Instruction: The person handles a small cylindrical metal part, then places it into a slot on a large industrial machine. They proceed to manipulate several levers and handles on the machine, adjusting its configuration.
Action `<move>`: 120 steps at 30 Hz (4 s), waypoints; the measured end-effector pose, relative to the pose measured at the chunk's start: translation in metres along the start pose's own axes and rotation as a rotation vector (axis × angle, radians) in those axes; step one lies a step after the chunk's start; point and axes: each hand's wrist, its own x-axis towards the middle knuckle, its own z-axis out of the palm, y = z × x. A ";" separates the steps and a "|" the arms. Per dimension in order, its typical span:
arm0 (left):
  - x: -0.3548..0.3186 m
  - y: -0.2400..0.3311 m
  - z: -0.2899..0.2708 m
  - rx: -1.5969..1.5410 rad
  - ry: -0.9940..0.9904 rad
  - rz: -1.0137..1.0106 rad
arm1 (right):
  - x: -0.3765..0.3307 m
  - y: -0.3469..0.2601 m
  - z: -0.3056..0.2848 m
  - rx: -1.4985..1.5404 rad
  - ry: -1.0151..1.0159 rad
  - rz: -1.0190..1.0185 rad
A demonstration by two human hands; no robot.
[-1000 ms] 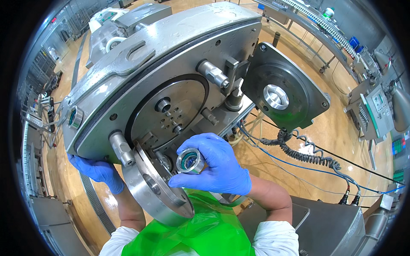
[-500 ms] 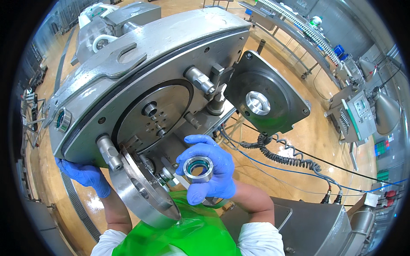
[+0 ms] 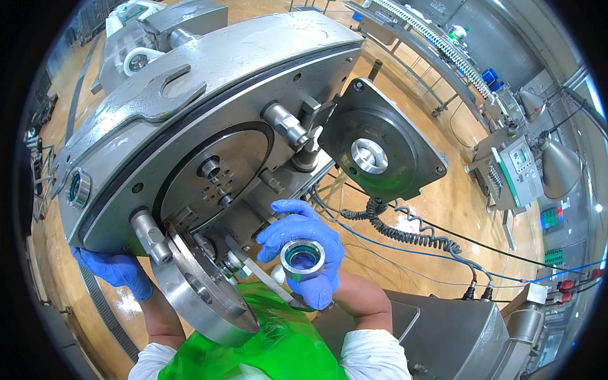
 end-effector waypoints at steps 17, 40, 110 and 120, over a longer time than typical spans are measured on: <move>-0.002 0.003 0.000 -0.052 -0.010 -0.080 | 0.011 -0.016 -0.001 -0.119 -0.062 0.062; -0.006 0.001 0.001 0.098 0.018 0.050 | 0.008 -0.006 0.012 0.247 0.265 0.203; 0.000 0.004 0.003 0.055 -0.021 0.013 | 0.008 0.001 0.010 0.661 -0.203 0.278; -0.004 0.012 0.010 -0.016 -0.025 -0.052 | 0.009 0.001 0.010 0.653 -0.186 0.245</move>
